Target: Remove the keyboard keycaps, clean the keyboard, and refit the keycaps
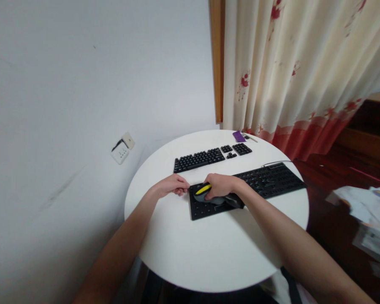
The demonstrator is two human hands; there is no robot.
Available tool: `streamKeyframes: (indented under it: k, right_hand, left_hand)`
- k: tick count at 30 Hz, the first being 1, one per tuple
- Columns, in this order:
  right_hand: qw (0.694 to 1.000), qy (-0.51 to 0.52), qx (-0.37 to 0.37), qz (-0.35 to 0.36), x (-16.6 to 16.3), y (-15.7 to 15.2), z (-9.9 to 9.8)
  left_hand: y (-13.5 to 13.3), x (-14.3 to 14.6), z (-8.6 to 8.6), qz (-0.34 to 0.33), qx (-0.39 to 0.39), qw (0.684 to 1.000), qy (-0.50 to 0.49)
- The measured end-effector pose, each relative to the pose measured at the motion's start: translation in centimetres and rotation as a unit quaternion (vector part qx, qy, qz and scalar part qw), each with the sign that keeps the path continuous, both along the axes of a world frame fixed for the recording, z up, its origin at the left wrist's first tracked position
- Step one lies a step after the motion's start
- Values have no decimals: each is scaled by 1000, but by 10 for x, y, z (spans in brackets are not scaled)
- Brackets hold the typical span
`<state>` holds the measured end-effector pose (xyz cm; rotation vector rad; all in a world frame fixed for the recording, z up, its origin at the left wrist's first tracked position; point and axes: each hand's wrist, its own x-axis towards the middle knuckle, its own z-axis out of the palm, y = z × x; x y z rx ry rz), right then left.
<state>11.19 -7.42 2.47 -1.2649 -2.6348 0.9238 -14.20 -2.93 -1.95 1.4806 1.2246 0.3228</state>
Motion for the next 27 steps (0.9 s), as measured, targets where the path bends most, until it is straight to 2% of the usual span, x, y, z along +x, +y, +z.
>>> streamKeyframes:
  k: [2, 4, 6, 9, 11, 14, 16, 18, 21, 24, 26, 27]
  right_hand:
    - [996, 2, -61, 71, 2, -3, 4]
    - [992, 18, -76, 94, 3, -5, 7]
    - [997, 37, -34, 55, 1, -5, 8]
    - [995, 24, 74, -61, -4, -2, 4]
    - [993, -4, 86, -81, -6, -2, 1]
    - [1000, -15, -11, 20, -4, -6, 3]
    - [992, 5, -77, 96, -1, -9, 7]
    - [989, 39, -85, 115, -1, -10, 9]
    - [997, 75, 9, 26, -3, -6, 6]
    - [991, 41, 95, -82, -6, -1, -1]
    - [992, 6, 88, -86, -6, 0, -3]
    - [996, -3, 62, -61, -5, -1, -3]
  left_hand:
    - [0, -1, 0, 1, 0, 1000, -1]
    - [0, -1, 1, 3, -1, 1000, -1]
    - [0, -1, 0, 1, 0, 1000, 0]
    - [0, 0, 0, -1, 4, 1000, 3]
    - [0, 0, 0, 0, 3, 1000, 4]
    - [-1, 0, 1, -1, -2, 1000, 0]
    - [-1, 0, 2, -1, -4, 1000, -6]
    - [-2, 0, 3, -1, -5, 1000, -6]
    - [-2, 2, 3, -6, 4, 1000, 0]
    - [-2, 3, 3, -6, 6, 1000, 6]
    - [-2, 3, 3, -2, 0, 1000, 10]
    - [-1, 2, 3, 0, -1, 1000, 10]
